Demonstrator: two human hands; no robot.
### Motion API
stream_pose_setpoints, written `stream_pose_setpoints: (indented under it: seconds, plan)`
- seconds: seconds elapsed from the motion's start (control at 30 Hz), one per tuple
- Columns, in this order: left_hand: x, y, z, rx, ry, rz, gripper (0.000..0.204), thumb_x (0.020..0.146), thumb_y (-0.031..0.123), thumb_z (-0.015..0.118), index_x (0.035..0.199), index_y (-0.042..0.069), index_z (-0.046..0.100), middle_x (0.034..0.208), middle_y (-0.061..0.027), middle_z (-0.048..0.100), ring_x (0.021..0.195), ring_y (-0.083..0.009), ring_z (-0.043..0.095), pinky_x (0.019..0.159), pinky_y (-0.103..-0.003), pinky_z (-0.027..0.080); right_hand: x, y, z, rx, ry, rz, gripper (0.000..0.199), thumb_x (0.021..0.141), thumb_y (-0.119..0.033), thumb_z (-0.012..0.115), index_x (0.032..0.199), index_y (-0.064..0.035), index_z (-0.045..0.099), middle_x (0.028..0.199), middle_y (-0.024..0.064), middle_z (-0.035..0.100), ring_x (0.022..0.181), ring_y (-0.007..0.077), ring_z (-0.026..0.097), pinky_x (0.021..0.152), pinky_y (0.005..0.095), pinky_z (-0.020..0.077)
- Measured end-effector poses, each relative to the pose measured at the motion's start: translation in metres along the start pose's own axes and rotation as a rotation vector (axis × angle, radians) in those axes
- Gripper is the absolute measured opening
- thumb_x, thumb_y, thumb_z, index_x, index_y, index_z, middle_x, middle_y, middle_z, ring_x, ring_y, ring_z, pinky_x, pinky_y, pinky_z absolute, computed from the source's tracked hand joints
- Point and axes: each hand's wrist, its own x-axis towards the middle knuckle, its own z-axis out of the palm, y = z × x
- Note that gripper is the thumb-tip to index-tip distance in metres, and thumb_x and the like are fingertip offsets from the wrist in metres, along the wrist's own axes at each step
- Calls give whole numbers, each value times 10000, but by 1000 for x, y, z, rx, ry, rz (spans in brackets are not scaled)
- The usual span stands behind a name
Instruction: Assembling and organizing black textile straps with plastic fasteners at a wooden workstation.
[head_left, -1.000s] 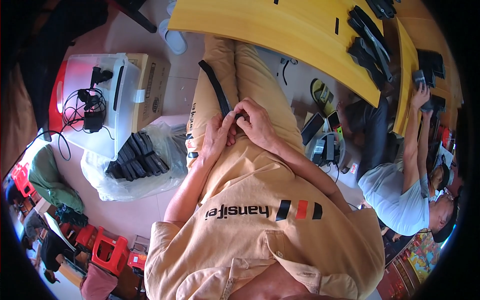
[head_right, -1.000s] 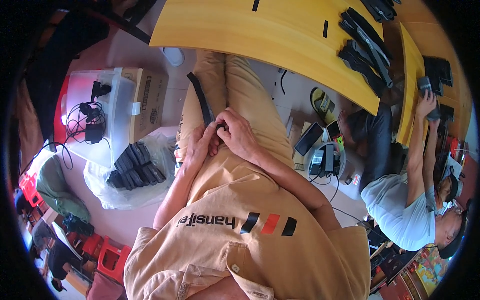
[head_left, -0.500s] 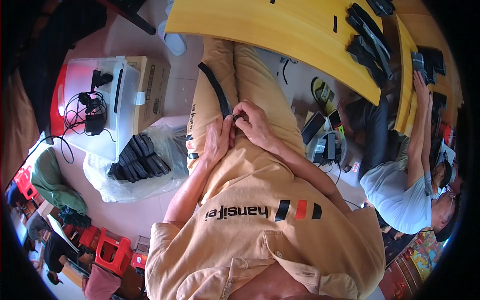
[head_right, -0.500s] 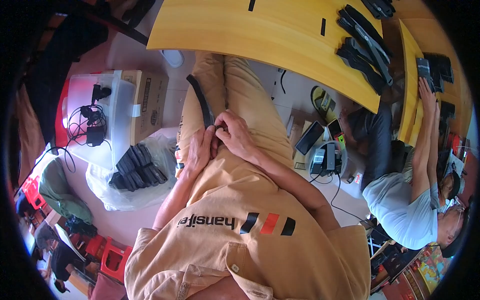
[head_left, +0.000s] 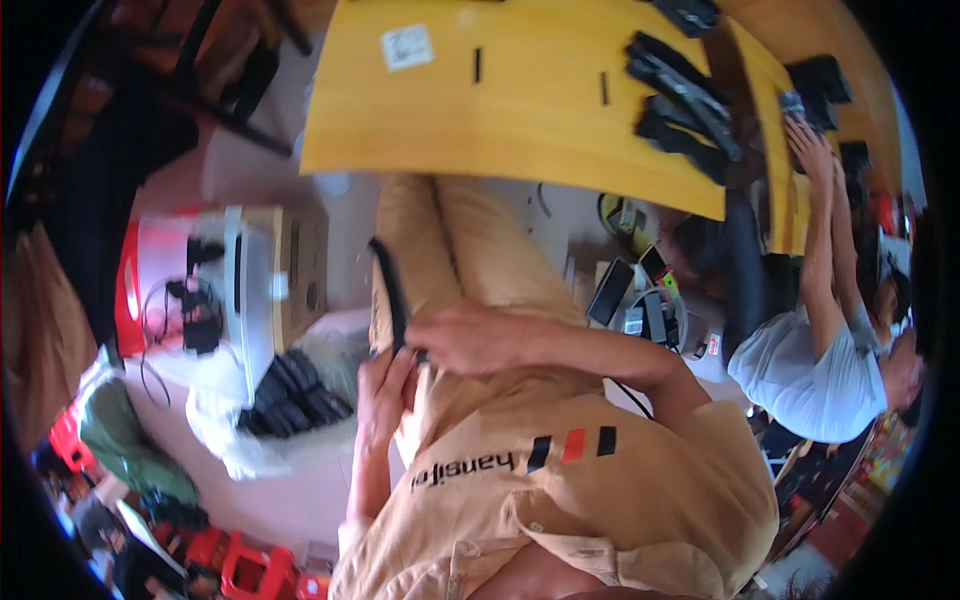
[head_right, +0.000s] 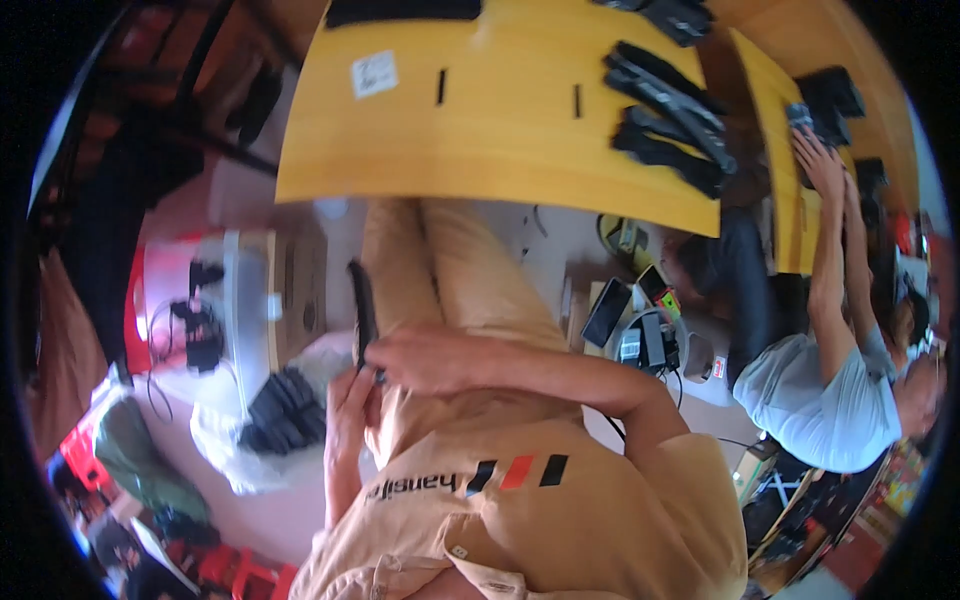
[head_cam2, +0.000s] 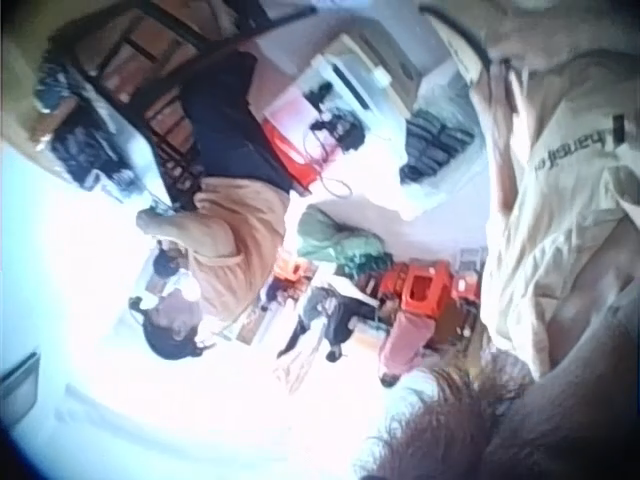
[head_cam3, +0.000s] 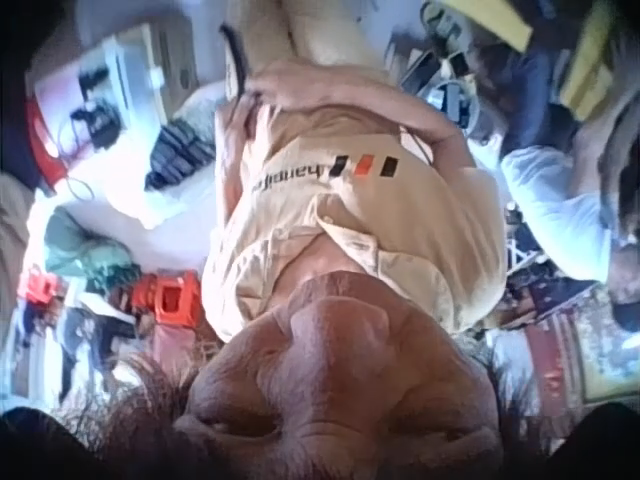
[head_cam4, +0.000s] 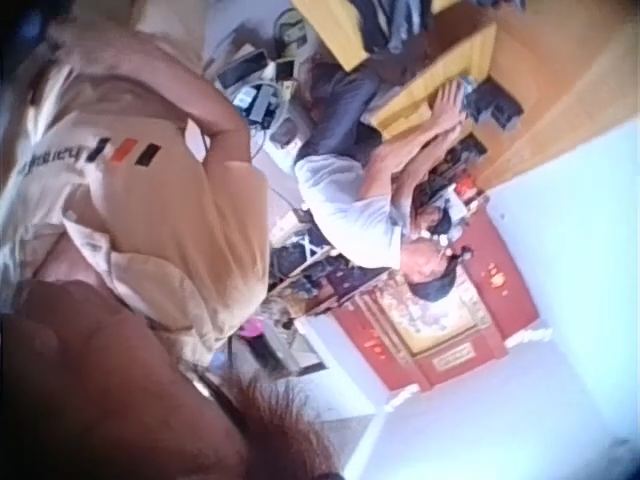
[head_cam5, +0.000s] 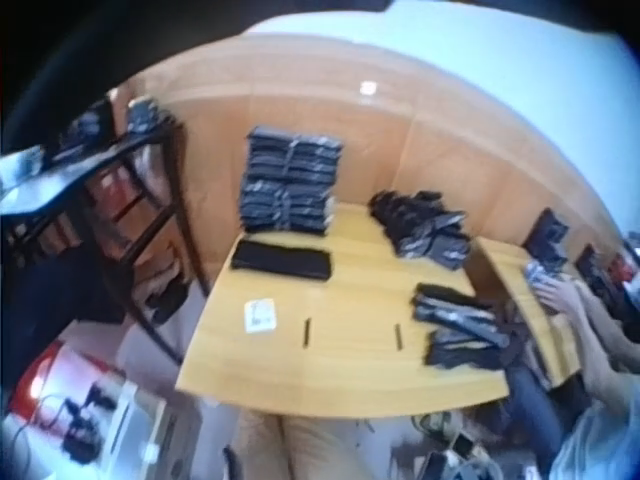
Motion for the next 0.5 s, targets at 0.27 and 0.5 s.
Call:
stream_pose_setpoints:
  seconds: [0.27,0.5]
  plan:
    - [-11,33,4,42,-238,-150,370,956,294,438,739,4,512,497,-8,438,342,-79,376,332,-216,286,-15,-25,-28,95,-69,-28,135,760,-97,519,785,36,509,720,230,557,710,398,544,649,467,409]
    - [11,47,14,92,-493,-177,350,965,288,427,771,13,525,470,-4,419,360,-80,361,346,-216,278,-35,-13,-45,314,-96,81,135,716,-92,531,748,39,519,596,161,502,542,256,494,545,382,386]
